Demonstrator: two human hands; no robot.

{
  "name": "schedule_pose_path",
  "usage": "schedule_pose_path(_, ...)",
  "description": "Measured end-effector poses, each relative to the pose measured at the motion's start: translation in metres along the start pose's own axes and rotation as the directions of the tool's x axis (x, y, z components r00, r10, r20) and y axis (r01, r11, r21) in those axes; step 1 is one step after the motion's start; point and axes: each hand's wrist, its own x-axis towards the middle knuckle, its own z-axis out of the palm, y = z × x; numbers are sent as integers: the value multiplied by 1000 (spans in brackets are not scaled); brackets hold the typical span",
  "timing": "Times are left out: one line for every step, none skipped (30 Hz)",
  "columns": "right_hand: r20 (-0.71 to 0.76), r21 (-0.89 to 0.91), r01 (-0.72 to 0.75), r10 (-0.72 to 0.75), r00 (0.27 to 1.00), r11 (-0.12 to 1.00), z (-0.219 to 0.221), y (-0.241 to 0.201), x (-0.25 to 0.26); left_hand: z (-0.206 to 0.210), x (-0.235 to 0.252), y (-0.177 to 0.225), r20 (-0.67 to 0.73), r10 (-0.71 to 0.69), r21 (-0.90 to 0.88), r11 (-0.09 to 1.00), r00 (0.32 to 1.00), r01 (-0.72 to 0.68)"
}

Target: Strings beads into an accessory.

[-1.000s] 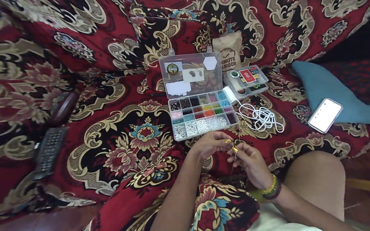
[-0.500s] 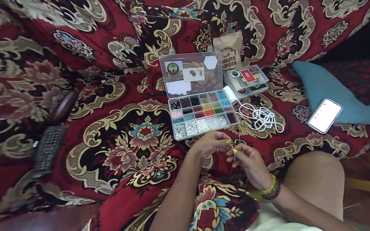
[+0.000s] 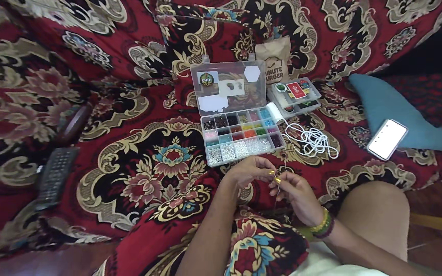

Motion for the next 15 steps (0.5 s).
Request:
schedule_pose_path(7, -8, -9, 9, 1000, 1000, 0, -1, 0, -1, 0, 0, 10, 8, 25, 1000, 1000, -9)
schedule_pose_path(13, -11, -15, 15, 1000, 1000, 0, -1, 0, -1, -1, 1, 18, 13, 38, 999, 1000, -13)
schedule_pose_path(15, -11, -17, 17, 1000, 1000, 0, -1, 0, -2, -1, 1, 24, 16, 41, 999, 1000, -17)
schedule_pose_path(14, -10, -17, 17, 1000, 1000, 0, -1, 0, -3, -1, 1, 31, 21, 39, 999, 999, -22)
schedule_pose_path(10, -10, -18, 18, 1000, 1000, 1, -1, 0, -3, -1, 0, 37, 24, 37, 999, 999, -26)
schedule_pose_path(4, -13, -21, 21, 1000, 1000, 1, -1, 1, -4, -1, 0, 43, 28, 37, 999, 999, -29)
schedule_pose_path(-2, -15, -21, 21, 1000, 1000, 1, 0, 1, -4, -1, 0, 51, 32, 37, 999, 998, -34)
schedule_pose_path(-6, -15, -19, 19, 1000, 1000, 1, 0, 1, -4, -1, -1, 59, 40, 37, 998, 997, -42)
schedule_pose_path(-7, -13, -15, 15, 1000, 1000, 1, 1, 1, -4, 0, -1, 65, 48, 35, 998, 997, -50)
schedule_pose_path(-10, -10, -12, 12, 1000, 1000, 1, 1, 1, -4, 0, -2, 69, 55, 36, 998, 996, -58)
schedule_pose_path(-11, -8, -8, 8, 1000, 1000, 1, 2, 1, -4, 0, -2, 68, 62, 39, 997, 996, -64)
schedule_pose_path(-12, -11, -7, 7, 1000, 1000, 1, 1, 1, -3, -1, -1, 66, 68, 45, 996, 995, -71)
schedule_pose_path(-13, -12, -8, 8, 1000, 1000, 1, 1, 1, -2, -1, 0, 60, 76, 55, 995, 995, -79)
schedule_pose_path(-17, -11, -9, 8, 1000, 1000, 1, 1, 1, -2, -2, 0, 52, 88, 63, 994, 995, -91)
schedule_pose_path(-24, -8, -10, 10, 1000, 1000, 1, 1, 1, -2, -2, 1, 46, 102, 66, 992, 994, -105)
